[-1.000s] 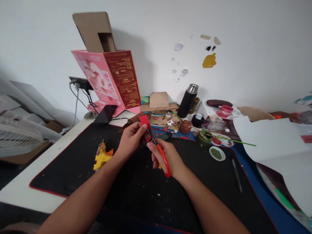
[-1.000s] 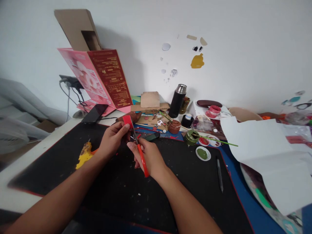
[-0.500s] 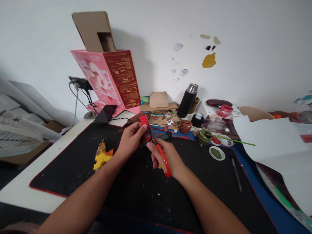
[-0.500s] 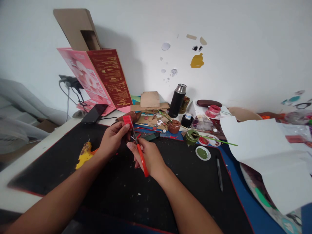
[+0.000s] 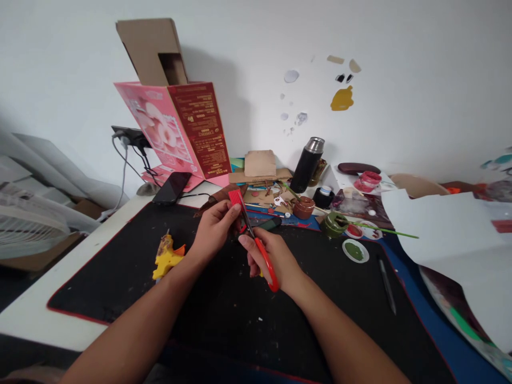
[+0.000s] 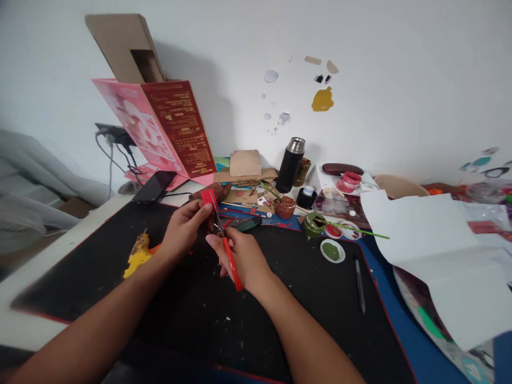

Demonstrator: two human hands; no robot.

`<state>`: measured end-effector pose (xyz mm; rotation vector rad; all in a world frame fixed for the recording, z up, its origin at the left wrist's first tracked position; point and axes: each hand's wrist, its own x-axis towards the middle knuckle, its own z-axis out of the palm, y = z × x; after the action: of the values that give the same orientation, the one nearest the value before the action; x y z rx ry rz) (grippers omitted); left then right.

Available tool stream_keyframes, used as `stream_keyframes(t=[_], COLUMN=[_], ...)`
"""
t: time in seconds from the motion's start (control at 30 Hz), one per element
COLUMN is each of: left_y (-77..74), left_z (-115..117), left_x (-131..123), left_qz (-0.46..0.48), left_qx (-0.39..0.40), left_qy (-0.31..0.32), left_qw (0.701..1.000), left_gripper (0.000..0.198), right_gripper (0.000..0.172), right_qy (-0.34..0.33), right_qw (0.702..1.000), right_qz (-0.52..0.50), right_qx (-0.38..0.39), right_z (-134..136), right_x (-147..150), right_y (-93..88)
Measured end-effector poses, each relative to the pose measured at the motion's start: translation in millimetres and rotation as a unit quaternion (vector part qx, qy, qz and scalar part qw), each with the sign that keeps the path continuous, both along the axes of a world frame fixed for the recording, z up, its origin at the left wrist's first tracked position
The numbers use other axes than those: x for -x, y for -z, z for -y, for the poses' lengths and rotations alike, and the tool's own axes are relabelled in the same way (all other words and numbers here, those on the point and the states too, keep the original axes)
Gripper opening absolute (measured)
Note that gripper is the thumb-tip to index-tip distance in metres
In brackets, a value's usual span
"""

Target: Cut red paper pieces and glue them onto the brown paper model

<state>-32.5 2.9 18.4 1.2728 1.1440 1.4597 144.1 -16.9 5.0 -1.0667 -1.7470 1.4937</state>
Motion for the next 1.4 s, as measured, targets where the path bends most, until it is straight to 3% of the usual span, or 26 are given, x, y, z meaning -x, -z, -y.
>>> stream_keyframes(t=[0.8, 1.4], left_y=[-5.2, 0.2], left_z=[3, -3], left_x=[-1, 6], left_qz=[-0.009, 0.047], left_qx=[-0.004, -0.036], left_qy=[-0.032, -0.063], left_qw=[0.999, 0.996], left_gripper=[0.043, 0.037], right_gripper=[0.037, 0.045], right_qy=[0.002, 0.079], right_qw=[0.999, 0.995], right_qz=[0.020, -0.062], right_qx=[-0.036, -0.020], right_z=[4, -3], right_x=[1, -3], right_y=[-10.2, -11.7])
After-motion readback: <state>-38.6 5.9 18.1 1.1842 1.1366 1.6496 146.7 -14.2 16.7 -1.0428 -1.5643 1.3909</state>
